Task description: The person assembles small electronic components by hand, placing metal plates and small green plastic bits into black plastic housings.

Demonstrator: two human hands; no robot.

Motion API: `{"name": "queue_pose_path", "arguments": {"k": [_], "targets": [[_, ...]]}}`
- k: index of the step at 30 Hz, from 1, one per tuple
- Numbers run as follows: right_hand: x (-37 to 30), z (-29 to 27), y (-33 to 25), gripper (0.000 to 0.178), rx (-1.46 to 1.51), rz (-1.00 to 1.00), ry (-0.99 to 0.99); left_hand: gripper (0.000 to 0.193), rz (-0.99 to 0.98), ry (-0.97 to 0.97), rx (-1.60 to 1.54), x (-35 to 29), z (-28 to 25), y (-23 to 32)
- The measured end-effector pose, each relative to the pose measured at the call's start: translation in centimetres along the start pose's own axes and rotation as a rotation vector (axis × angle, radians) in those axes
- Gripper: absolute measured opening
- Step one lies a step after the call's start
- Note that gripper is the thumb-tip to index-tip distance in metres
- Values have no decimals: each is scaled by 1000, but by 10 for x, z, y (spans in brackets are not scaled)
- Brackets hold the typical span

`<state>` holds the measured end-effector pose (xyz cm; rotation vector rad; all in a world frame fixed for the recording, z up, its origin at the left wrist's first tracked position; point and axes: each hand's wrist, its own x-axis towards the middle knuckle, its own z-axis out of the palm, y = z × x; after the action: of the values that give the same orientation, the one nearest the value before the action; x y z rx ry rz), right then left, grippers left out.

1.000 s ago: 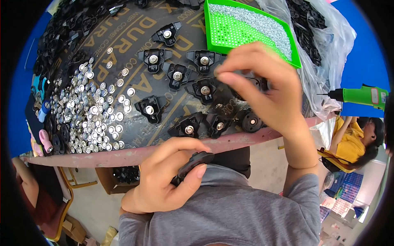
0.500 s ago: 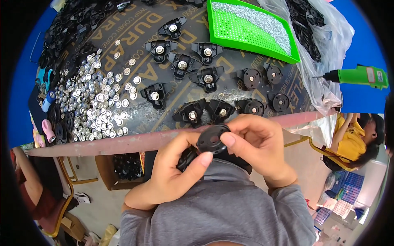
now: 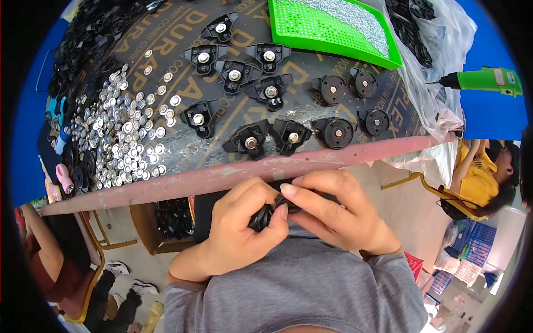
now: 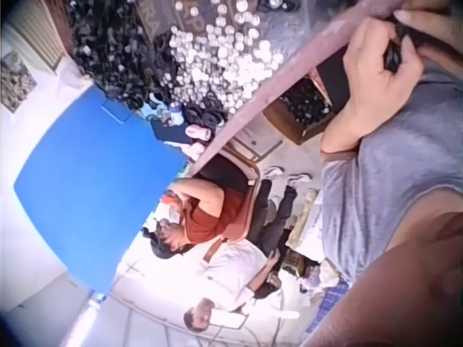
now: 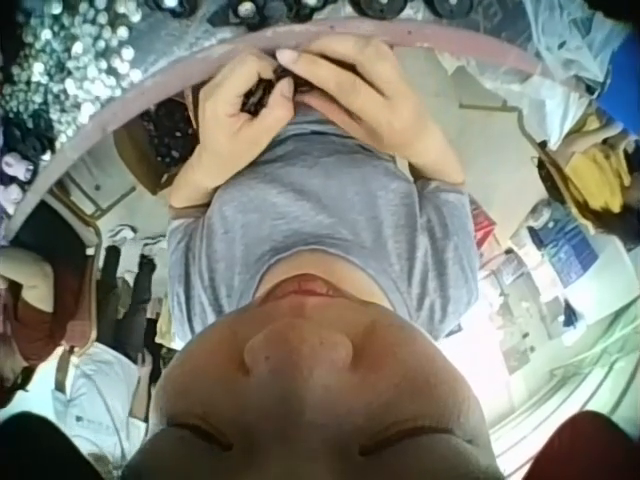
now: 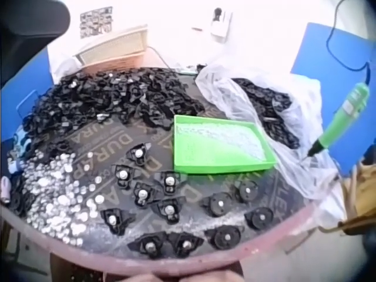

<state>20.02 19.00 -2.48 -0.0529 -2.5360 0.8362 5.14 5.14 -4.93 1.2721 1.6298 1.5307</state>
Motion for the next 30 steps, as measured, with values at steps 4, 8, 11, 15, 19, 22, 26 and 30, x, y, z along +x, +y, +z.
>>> {"name": "queue_pose_path", "arguments": {"k": [4, 8, 11, 15, 19, 22, 26, 30], "targets": [[-9, 1, 2, 50, 93, 102, 138, 18, 23, 24, 12, 2, 8, 0], [-25, 11, 10, 37, 355, 190, 310, 28, -85, 58, -149, 0, 16, 3], [-28, 29, 0, 32, 566, 258, 474, 29, -172, 5, -254, 2, 21, 2], [-23, 38, -7, 35, 877, 336, 663, 21, -46, 12, -102, 3, 21, -1], [-18, 22, 8, 39, 388, 257, 468, 13, -1, 77, -5, 5, 13, 3], [-10, 0, 6, 47, 69, 139, 238, 14, 108, 84, 138, 10, 10, 0], [-10, 6, 11, 51, -75, -16, 236, 16, 135, 105, 195, 12, 9, 0], [-5, 8, 10, 52, -124, -9, 240, 17, 160, 144, 252, 14, 11, 1]]}}
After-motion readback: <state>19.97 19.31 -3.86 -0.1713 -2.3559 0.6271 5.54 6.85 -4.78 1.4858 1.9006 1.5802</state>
